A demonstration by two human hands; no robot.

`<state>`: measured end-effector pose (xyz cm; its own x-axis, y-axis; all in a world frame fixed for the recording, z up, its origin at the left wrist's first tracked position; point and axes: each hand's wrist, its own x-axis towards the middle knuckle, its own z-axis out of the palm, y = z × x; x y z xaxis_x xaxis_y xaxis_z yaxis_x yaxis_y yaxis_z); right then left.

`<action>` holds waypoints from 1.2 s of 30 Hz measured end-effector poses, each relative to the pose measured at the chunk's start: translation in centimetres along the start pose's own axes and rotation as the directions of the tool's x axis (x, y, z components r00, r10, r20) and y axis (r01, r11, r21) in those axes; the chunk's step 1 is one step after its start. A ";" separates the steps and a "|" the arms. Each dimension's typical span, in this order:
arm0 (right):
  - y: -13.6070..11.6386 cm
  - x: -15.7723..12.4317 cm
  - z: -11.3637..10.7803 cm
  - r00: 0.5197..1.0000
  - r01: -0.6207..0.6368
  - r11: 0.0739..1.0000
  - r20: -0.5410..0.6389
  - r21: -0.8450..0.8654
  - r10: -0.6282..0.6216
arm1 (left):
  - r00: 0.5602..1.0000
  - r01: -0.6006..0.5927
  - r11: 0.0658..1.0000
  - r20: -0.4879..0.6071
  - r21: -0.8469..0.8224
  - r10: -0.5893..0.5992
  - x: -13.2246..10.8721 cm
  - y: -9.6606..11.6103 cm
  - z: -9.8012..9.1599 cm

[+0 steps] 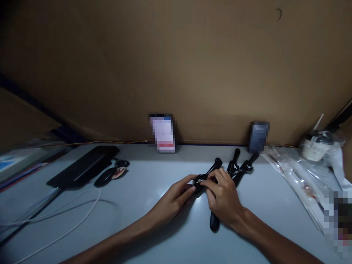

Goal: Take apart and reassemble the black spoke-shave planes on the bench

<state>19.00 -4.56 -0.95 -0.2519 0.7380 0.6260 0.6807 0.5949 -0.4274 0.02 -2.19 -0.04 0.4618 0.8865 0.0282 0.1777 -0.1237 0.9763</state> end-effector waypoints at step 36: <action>0.0 0.4 -0.4 0.997 0.080 0.992 -0.018 0.099 -0.079 | 0.998 0.067 0.997 0.009 -0.048 -0.067 -0.1 0.3 0.0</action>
<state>19.13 -4.38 -0.41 -0.2924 0.6831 0.6692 0.5866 0.6808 -0.4386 0.04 -2.28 0.28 0.4565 0.8889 -0.0387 0.1664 -0.0425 0.9851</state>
